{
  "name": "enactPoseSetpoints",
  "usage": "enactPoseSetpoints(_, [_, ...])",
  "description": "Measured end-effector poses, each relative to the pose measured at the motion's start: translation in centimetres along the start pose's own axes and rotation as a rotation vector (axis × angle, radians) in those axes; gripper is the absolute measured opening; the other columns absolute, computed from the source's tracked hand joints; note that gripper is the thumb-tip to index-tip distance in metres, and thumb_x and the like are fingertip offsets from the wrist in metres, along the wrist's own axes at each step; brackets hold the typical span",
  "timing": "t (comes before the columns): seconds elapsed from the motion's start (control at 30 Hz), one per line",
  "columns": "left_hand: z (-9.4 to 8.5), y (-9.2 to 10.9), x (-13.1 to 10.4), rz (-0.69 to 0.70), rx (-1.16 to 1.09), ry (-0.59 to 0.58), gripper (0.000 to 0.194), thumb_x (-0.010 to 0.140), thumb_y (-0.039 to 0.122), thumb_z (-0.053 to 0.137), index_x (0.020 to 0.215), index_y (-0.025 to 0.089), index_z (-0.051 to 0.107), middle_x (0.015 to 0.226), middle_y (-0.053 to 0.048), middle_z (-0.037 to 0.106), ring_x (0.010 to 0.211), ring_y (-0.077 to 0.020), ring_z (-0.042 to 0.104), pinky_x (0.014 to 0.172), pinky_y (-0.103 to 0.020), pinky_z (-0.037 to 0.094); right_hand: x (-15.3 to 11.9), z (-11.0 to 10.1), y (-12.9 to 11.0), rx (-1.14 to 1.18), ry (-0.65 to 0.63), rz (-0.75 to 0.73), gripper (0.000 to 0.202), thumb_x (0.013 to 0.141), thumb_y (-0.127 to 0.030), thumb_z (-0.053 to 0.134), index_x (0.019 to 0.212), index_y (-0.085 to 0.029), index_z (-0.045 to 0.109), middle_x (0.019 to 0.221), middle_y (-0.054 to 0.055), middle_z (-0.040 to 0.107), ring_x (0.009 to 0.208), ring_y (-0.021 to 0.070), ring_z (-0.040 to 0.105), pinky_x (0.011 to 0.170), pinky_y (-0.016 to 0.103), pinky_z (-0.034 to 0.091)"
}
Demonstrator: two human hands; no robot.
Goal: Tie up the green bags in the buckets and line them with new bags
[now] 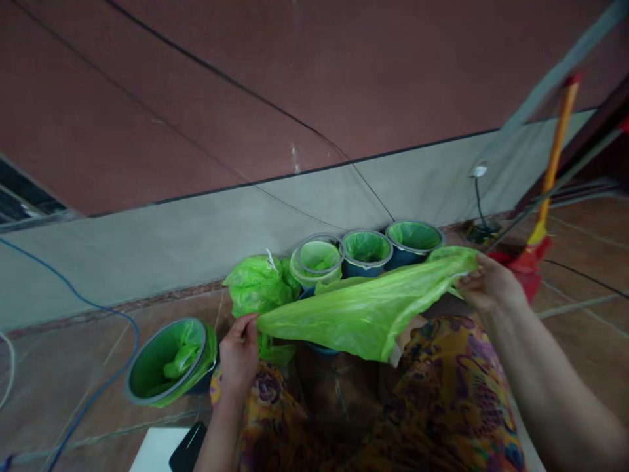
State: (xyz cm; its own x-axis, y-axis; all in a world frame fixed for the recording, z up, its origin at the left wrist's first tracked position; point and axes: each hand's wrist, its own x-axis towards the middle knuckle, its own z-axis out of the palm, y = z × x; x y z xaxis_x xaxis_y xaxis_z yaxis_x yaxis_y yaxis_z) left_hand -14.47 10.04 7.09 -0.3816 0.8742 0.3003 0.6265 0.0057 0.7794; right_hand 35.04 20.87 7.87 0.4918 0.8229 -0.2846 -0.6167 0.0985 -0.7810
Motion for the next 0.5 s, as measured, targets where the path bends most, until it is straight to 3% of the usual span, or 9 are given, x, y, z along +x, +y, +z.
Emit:
enactPoseSetpoints(0.07, [0.0, 0.3, 0.0, -0.03, -0.094, 0.032, 0.032, 0.084, 0.042, 0.055, 0.094, 0.017, 0.072, 0.087, -0.007, 0.073, 0.074, -0.0196, 0.066, 0.072, -0.031, 0.053, -2.8, 0.9, 1.7, 0.047, 0.021, 0.063, 0.031, 0.093, -0.046, 0.05, 0.072, -0.025, 0.059, 0.06, -0.001, 0.061, 0.054, 0.0115, 0.058, 0.059, 0.025, 0.05])
enactPoseSetpoints(0.17, [0.4, 1.3, -0.2, -0.108, -0.243, 0.04, 0.034, 0.082, 0.044, 0.059, 0.096, 0.016, 0.071, 0.08, -0.003, 0.069, 0.061, -0.0145, 0.061, 0.061, -0.026, 0.05, -8.3, 1.3, 7.3, -0.192, -0.227, 0.164, 0.038, 0.083, -0.062, 0.058, 0.096, -0.028, 0.064, 0.091, 0.001, 0.074, 0.081, 0.0194, 0.069, 0.071, 0.033, 0.054])
enactPoseSetpoints(0.23, [0.7, 2.0, -0.4, -0.153, -0.311, 0.042, 0.035, 0.079, 0.045, 0.062, 0.095, 0.016, 0.071, 0.08, -0.002, 0.068, 0.057, -0.0127, 0.06, 0.058, -0.025, 0.049, -11.9, 0.9, 12.0, -0.438, -0.343, 0.258, 0.049, 0.073, -0.059, 0.07, 0.109, -0.027, 0.063, 0.103, 0.004, 0.074, 0.094, 0.0248, 0.069, 0.077, 0.036, 0.053])
enactPoseSetpoints(0.33, [0.7, 2.5, -0.3, -0.201, -0.363, 0.042, 0.036, 0.076, 0.046, 0.065, 0.094, 0.015, 0.071, 0.081, -0.002, 0.069, 0.056, -0.0122, 0.06, 0.056, -0.025, 0.049, -15.5, 0.1, 17.5, -0.652, -0.386, 0.394, 0.046, 0.052, -0.045, 0.085, 0.087, -0.021, 0.067, 0.089, 0.006, 0.076, 0.089, 0.0275, 0.07, 0.077, 0.036, 0.053])
enactPoseSetpoints(0.4, [0.3, 2.4, -0.1, -0.223, -0.359, 0.053, 0.038, 0.075, 0.046, 0.065, 0.096, 0.015, 0.07, 0.077, -0.001, 0.069, 0.055, -0.0125, 0.06, 0.055, -0.025, 0.049, -16.1, 0.0, 18.6, -0.641, -0.416, 0.44, 0.036, 0.05, -0.039, 0.085, 0.076, -0.022, 0.067, 0.08, 0.004, 0.075, 0.08, 0.0244, 0.07, 0.073, 0.035, 0.054])
enactPoseSetpoints(0.5, [-0.5, 1.6, 0.6, -0.248, -0.305, 0.096, 0.038, 0.074, 0.045, 0.064, 0.098, 0.015, 0.07, 0.066, 0.001, 0.065, 0.051, -0.0125, 0.058, 0.05, -0.023, 0.045, -14.5, 1.2, 15.9, -0.564, -0.411, 0.462, 0.032, 0.053, -0.036, 0.083, 0.077, -0.021, 0.068, 0.074, 0.002, 0.072, 0.065, 0.0186, 0.067, 0.063, 0.032, 0.055])
